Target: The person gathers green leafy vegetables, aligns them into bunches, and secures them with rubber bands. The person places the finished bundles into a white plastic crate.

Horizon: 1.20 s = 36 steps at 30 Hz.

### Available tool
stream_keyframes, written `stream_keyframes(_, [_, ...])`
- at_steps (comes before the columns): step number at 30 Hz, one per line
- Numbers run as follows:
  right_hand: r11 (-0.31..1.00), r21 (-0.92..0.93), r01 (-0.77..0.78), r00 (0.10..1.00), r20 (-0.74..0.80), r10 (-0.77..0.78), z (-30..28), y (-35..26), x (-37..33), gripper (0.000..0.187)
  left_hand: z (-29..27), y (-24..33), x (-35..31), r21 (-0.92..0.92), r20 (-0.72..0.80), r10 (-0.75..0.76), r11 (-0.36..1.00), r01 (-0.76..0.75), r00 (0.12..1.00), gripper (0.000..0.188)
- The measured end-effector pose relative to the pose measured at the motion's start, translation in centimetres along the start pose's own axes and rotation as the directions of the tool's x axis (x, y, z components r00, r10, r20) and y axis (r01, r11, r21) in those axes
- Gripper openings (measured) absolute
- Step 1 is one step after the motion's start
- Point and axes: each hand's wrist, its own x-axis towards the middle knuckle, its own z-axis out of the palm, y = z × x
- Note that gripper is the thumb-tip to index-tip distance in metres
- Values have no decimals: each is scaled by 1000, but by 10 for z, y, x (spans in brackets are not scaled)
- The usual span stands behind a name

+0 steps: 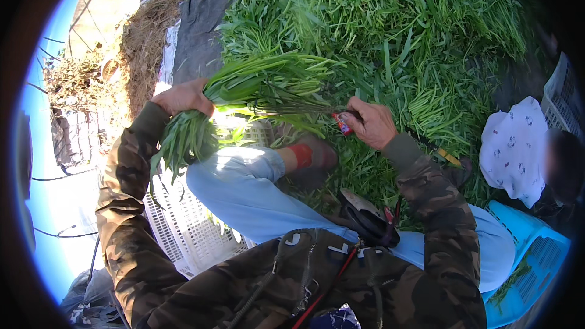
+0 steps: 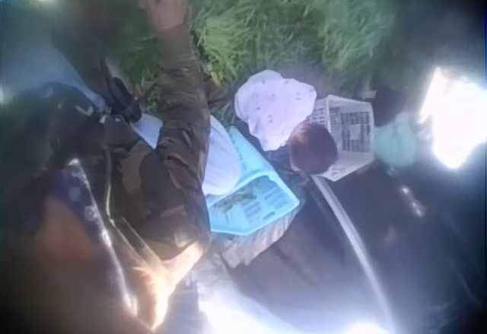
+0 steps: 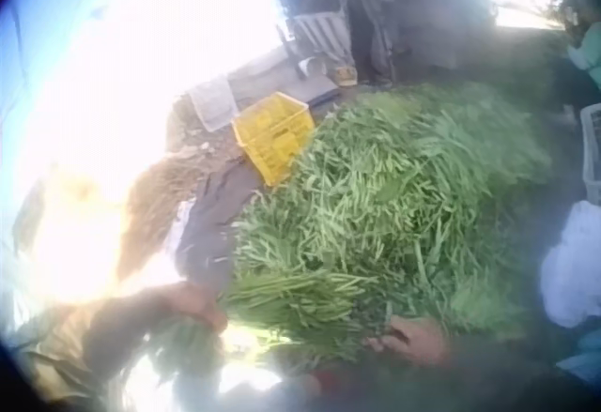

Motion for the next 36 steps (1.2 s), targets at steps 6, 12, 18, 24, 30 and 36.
stream_keyframes(6, [933,-280,-228,937,199,289,-20,130,-22,36,-6,8,15,229,120,89,967,-115,989,52])
stream_keyframes(12, [787,-434,-439,867,23,497,-62,183,-79,46,-10,-7,23,244,34,81,966,-87,996,48])
stream_keyframes(18, [882,-391,-263,940,101,325,-8,89,-1,51,13,30,21,389,141,149,901,-193,979,40])
stream_keyframes(24, [733,-517,-443,867,-39,497,-73,227,-84,46,-10,25,10,371,49,210,904,-213,976,49])
stream_keyframes(30, [936,-278,-217,969,58,242,-35,77,17,52,18,54,17,527,92,176,826,-197,980,40])
stream_keyframes(36, [648,-592,-479,834,-77,546,-89,230,-82,62,9,53,-9,552,68,333,773,-313,941,34])
